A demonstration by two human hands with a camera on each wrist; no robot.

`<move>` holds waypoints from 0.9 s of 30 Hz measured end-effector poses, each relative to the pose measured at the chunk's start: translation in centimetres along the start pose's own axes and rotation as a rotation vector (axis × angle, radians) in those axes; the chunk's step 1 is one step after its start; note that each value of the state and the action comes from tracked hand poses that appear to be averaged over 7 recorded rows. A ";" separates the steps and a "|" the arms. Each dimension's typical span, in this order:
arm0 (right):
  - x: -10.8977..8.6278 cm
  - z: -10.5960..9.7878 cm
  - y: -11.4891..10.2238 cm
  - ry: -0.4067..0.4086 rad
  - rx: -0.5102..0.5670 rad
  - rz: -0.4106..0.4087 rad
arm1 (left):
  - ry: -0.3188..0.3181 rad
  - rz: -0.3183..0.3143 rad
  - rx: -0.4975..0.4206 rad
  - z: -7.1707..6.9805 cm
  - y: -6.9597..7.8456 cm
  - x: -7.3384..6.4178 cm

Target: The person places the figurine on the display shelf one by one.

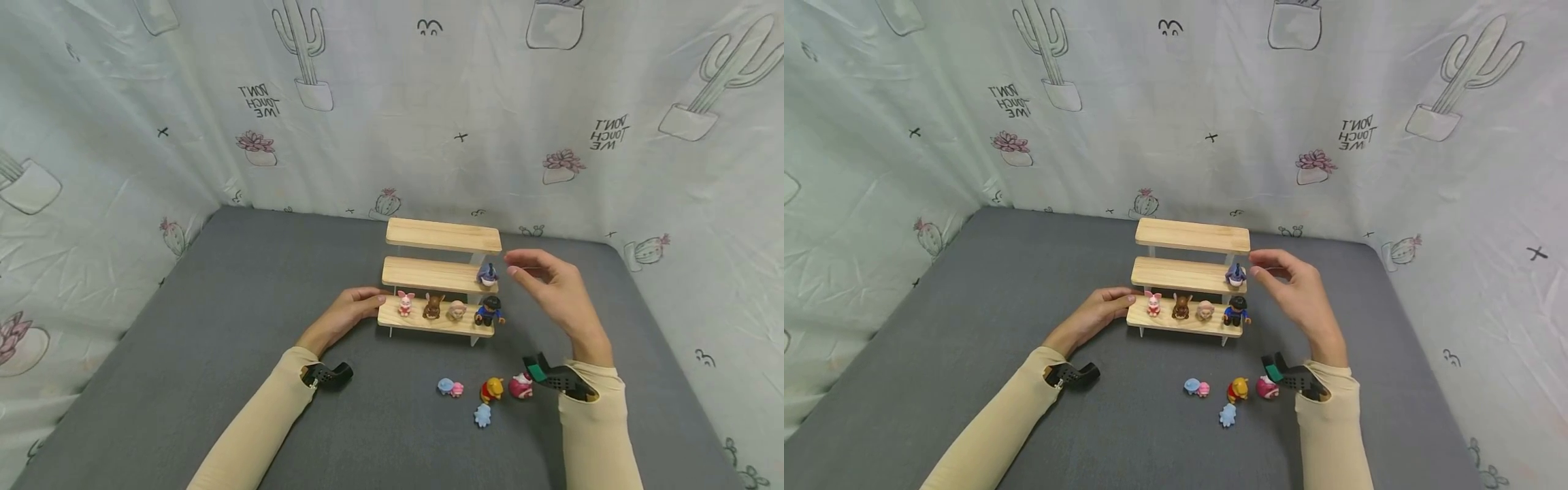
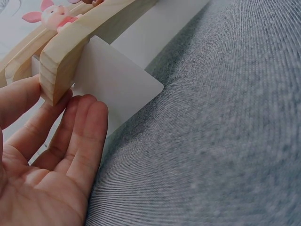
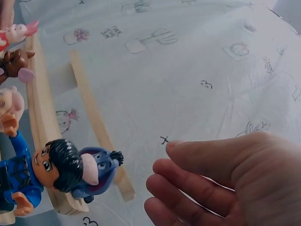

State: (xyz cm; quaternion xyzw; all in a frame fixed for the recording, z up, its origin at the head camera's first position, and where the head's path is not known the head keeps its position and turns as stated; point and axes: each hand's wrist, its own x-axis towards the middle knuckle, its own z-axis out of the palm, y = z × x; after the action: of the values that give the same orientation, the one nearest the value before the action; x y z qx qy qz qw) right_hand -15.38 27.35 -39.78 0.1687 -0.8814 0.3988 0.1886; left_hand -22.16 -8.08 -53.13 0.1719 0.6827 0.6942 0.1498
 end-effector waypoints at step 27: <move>-7.0 -1.7 -1.8 -0.009 0.074 -0.072 | -0.003 0.010 0.012 -0.1 -0.1 -0.1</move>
State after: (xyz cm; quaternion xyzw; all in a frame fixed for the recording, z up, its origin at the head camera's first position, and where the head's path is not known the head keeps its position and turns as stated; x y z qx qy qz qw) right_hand -8.15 28.56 -40.86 0.2088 -0.8603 0.4232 0.1927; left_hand -22.13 -8.24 -53.22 0.1772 0.6859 0.6904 0.1465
